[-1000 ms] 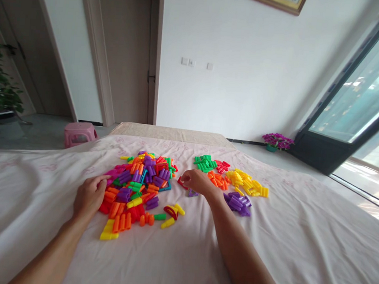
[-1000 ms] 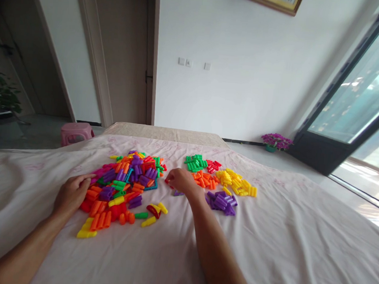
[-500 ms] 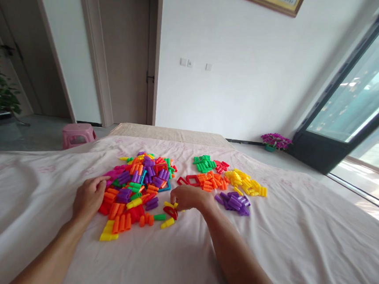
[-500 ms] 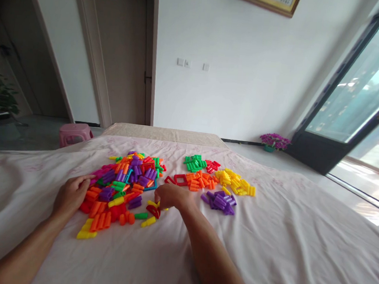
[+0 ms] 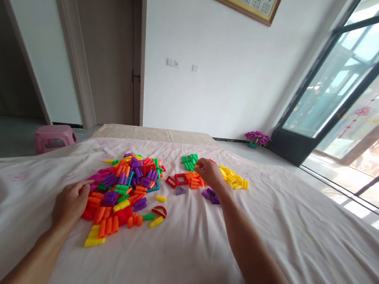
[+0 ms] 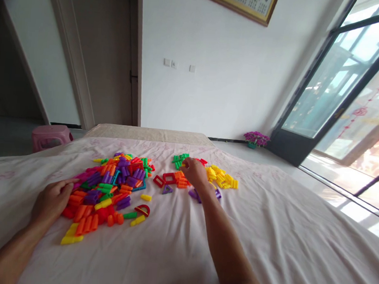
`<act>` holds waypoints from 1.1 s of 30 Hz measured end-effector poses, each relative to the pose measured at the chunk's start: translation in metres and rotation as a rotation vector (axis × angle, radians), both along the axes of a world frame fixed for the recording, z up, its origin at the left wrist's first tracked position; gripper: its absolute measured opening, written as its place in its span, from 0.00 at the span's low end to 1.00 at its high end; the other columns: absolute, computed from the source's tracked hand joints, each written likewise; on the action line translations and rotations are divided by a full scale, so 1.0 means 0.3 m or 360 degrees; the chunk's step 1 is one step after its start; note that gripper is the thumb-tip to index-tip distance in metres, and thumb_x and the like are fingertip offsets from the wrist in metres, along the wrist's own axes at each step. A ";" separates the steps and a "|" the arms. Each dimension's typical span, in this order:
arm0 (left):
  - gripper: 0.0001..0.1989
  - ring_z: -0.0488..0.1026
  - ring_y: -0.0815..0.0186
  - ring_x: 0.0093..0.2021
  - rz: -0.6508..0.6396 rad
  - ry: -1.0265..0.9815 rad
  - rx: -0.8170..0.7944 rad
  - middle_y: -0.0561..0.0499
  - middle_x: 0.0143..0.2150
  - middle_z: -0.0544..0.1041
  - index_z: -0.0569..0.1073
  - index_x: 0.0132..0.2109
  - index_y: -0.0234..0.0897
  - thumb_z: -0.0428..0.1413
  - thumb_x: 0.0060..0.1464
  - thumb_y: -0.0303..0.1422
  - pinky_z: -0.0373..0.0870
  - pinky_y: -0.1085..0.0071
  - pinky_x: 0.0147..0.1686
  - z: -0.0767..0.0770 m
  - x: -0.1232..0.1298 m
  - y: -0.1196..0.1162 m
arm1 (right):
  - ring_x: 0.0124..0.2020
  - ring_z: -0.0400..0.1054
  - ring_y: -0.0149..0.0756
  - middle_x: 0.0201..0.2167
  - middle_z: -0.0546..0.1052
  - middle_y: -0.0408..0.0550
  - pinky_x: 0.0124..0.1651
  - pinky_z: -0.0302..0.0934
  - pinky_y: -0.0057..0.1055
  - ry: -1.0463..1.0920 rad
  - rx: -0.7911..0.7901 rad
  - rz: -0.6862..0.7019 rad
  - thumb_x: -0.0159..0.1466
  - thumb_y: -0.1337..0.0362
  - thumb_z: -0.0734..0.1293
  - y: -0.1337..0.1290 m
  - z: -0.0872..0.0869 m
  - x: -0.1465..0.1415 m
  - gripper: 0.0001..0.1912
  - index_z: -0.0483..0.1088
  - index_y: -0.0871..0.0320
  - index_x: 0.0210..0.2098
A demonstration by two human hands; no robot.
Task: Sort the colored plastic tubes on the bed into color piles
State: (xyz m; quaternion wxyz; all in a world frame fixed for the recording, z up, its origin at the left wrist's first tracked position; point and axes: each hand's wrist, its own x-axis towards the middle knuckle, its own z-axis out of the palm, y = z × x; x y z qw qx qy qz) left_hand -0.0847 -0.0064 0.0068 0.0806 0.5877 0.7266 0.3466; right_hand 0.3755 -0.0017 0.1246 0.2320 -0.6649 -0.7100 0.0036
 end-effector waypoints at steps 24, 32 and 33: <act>0.24 0.73 0.51 0.56 0.0003 0.0041 0.0037 0.40 0.55 0.78 0.78 0.51 0.35 0.43 0.63 0.41 0.68 0.59 0.56 -0.036 -0.019 0.025 | 0.73 0.43 0.54 0.73 0.53 0.47 0.69 0.46 0.52 -0.0606 -0.0451 0.0065 0.61 0.62 0.68 0.107 -0.230 0.524 0.31 0.68 0.41 0.63; 0.23 0.74 0.51 0.54 0.0039 0.0062 0.0026 0.42 0.54 0.79 0.78 0.49 0.38 0.43 0.62 0.42 0.69 0.60 0.53 -0.041 -0.025 0.028 | 0.68 0.55 0.44 0.70 0.60 0.45 0.68 0.52 0.42 -0.0568 -0.0284 0.0045 0.68 0.56 0.63 0.110 -0.260 0.555 0.23 0.68 0.41 0.63; 0.23 0.74 0.51 0.55 0.0039 0.0065 0.0026 0.42 0.54 0.79 0.79 0.49 0.39 0.43 0.62 0.42 0.69 0.60 0.53 -0.043 -0.026 0.029 | 0.67 0.56 0.44 0.70 0.60 0.45 0.68 0.52 0.41 -0.0551 -0.0285 0.0008 0.68 0.56 0.63 0.112 -0.268 0.570 0.24 0.68 0.42 0.63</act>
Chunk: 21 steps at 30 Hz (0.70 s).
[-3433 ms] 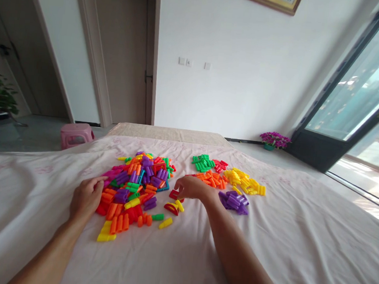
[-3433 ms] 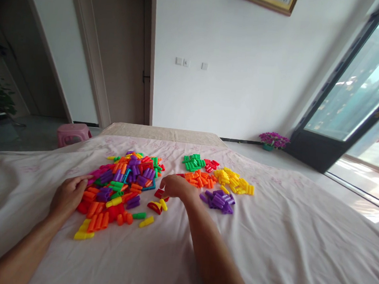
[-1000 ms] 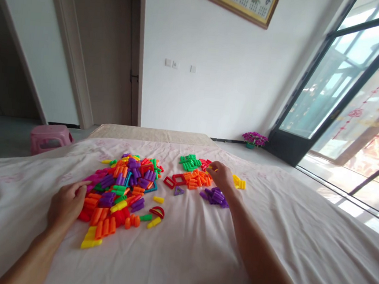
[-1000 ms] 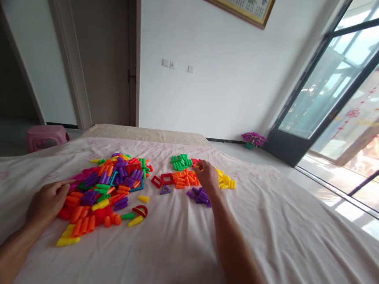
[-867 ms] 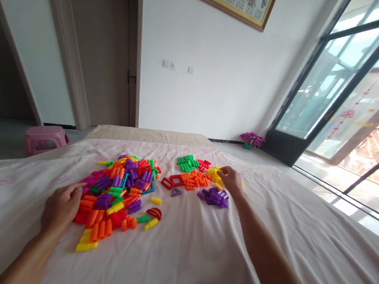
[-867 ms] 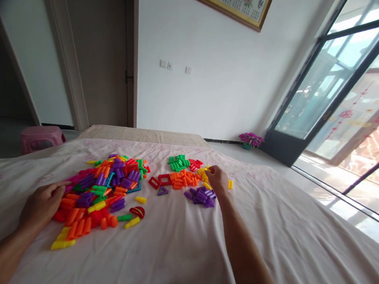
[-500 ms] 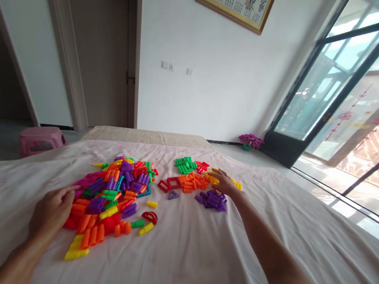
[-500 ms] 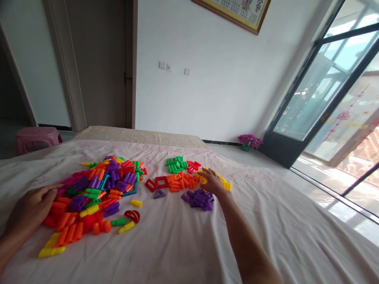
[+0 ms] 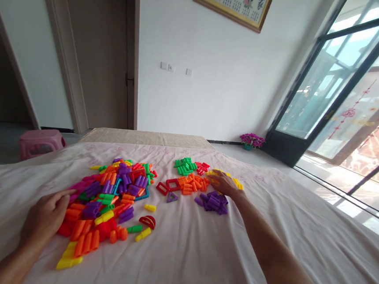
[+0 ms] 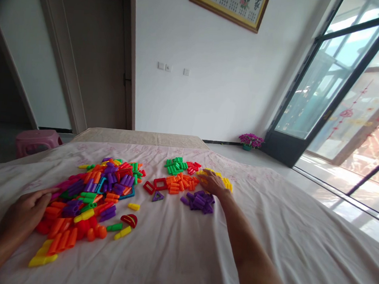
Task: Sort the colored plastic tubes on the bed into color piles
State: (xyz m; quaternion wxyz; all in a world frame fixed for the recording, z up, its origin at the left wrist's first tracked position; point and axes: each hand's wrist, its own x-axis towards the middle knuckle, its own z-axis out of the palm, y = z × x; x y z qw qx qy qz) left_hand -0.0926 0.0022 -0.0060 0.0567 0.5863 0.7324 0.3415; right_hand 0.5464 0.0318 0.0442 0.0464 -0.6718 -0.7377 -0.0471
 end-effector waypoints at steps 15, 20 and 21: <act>0.23 0.74 0.52 0.56 -0.0014 -0.0039 0.0018 0.42 0.55 0.78 0.78 0.50 0.39 0.43 0.62 0.42 0.68 0.60 0.56 0.004 0.003 -0.002 | 0.70 0.51 0.51 0.72 0.56 0.46 0.67 0.48 0.54 -0.0103 0.0169 -0.0203 0.67 0.60 0.62 0.033 -0.041 0.078 0.25 0.68 0.43 0.63; 0.24 0.73 0.51 0.56 -0.0034 -0.0034 0.0007 0.41 0.55 0.78 0.78 0.51 0.37 0.42 0.63 0.42 0.68 0.59 0.56 0.003 0.001 -0.001 | 0.71 0.49 0.49 0.69 0.63 0.43 0.70 0.42 0.55 -0.0165 0.0010 -0.0087 0.70 0.59 0.58 0.053 -0.055 0.060 0.22 0.69 0.41 0.62; 0.24 0.73 0.51 0.56 -0.0033 -0.0033 0.0012 0.41 0.55 0.78 0.78 0.51 0.37 0.42 0.63 0.42 0.67 0.59 0.56 0.002 0.000 -0.001 | 0.70 0.50 0.49 0.67 0.65 0.43 0.70 0.42 0.55 -0.0173 0.0015 -0.0115 0.71 0.60 0.57 0.050 -0.055 0.067 0.22 0.69 0.41 0.61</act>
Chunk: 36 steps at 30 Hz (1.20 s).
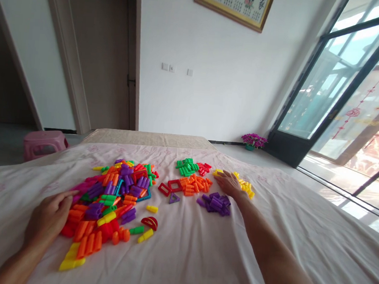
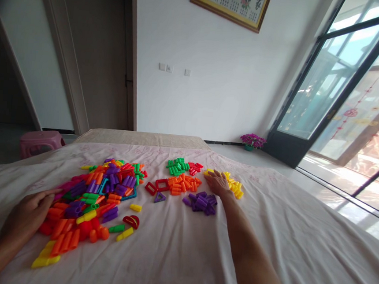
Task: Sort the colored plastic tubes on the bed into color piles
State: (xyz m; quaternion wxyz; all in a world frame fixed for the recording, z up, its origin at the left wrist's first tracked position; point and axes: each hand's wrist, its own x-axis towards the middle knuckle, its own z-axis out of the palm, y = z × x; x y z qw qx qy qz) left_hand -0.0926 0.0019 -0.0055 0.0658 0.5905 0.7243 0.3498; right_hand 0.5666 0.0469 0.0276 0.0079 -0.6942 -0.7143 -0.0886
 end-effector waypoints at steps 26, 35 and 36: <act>0.23 0.75 0.54 0.54 0.0035 -0.0037 0.0088 0.42 0.53 0.79 0.80 0.51 0.37 0.44 0.62 0.40 0.69 0.61 0.54 0.002 0.015 -0.009 | 0.40 0.75 0.36 0.41 0.82 0.46 0.40 0.63 0.27 0.0899 -0.0041 0.0593 0.63 0.64 0.69 -0.289 0.108 -0.879 0.10 0.79 0.54 0.43; 0.23 0.74 0.54 0.54 0.0014 -0.0018 0.0073 0.42 0.53 0.79 0.79 0.52 0.37 0.43 0.63 0.40 0.68 0.61 0.55 0.002 0.016 -0.004 | 0.45 0.73 0.39 0.45 0.79 0.49 0.43 0.62 0.29 0.0676 0.0004 0.0605 0.66 0.61 0.67 -0.325 0.056 -0.950 0.10 0.77 0.54 0.44; 0.24 0.74 0.54 0.54 0.0016 -0.0017 0.0068 0.42 0.53 0.79 0.79 0.52 0.37 0.43 0.62 0.40 0.68 0.61 0.55 0.003 0.015 -0.004 | 0.44 0.73 0.39 0.44 0.79 0.50 0.42 0.62 0.29 0.0694 0.0032 0.0605 0.66 0.61 0.66 -0.324 0.056 -0.941 0.09 0.77 0.55 0.44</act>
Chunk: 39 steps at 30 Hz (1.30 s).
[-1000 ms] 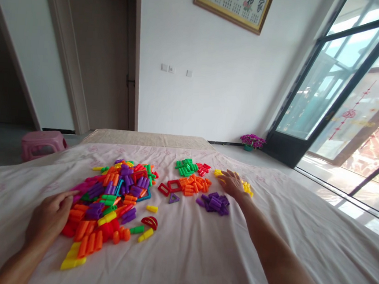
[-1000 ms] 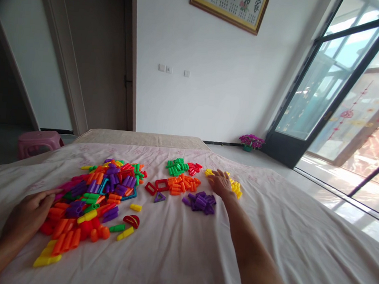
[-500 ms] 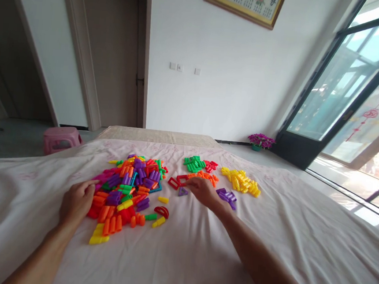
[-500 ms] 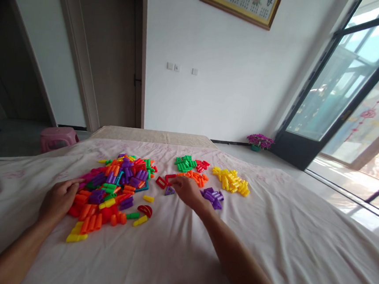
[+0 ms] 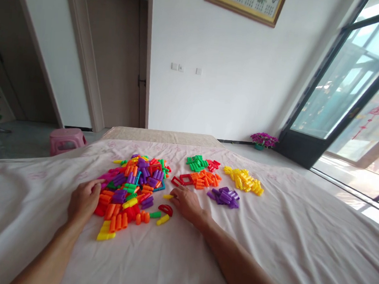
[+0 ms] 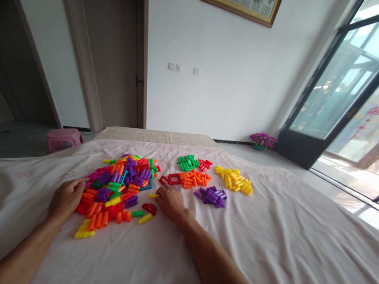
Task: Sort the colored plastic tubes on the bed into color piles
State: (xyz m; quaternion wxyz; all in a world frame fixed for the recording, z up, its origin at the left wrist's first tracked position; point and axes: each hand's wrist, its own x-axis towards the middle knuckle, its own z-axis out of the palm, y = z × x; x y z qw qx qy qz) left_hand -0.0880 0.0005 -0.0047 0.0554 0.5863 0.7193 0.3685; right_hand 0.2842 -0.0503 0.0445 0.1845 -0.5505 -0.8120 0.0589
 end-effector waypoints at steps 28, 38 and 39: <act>0.21 0.73 0.52 0.55 -0.0024 0.0000 -0.0035 0.40 0.54 0.79 0.79 0.51 0.36 0.45 0.63 0.38 0.69 0.59 0.54 0.012 0.001 -0.009 | 0.37 0.75 0.36 0.39 0.82 0.48 0.44 0.67 0.31 0.0716 0.0478 -0.0852 0.63 0.65 0.65 0.130 0.058 0.512 0.12 0.78 0.57 0.43; 0.24 0.75 0.53 0.53 0.0011 0.0026 0.0026 0.42 0.52 0.80 0.80 0.50 0.36 0.43 0.62 0.40 0.69 0.61 0.54 0.007 0.005 -0.010 | 0.31 0.72 0.29 0.33 0.79 0.44 0.35 0.62 0.24 0.0446 -0.0095 0.0668 0.63 0.58 0.72 -0.033 0.067 0.051 0.08 0.81 0.55 0.37; 0.24 0.75 0.53 0.53 0.0005 0.0035 0.0033 0.42 0.51 0.80 0.80 0.50 0.36 0.43 0.62 0.40 0.69 0.61 0.54 0.007 0.005 -0.010 | 0.31 0.71 0.28 0.33 0.79 0.44 0.35 0.62 0.23 0.0388 -0.0107 0.0716 0.63 0.56 0.72 -0.047 0.059 0.038 0.10 0.81 0.54 0.38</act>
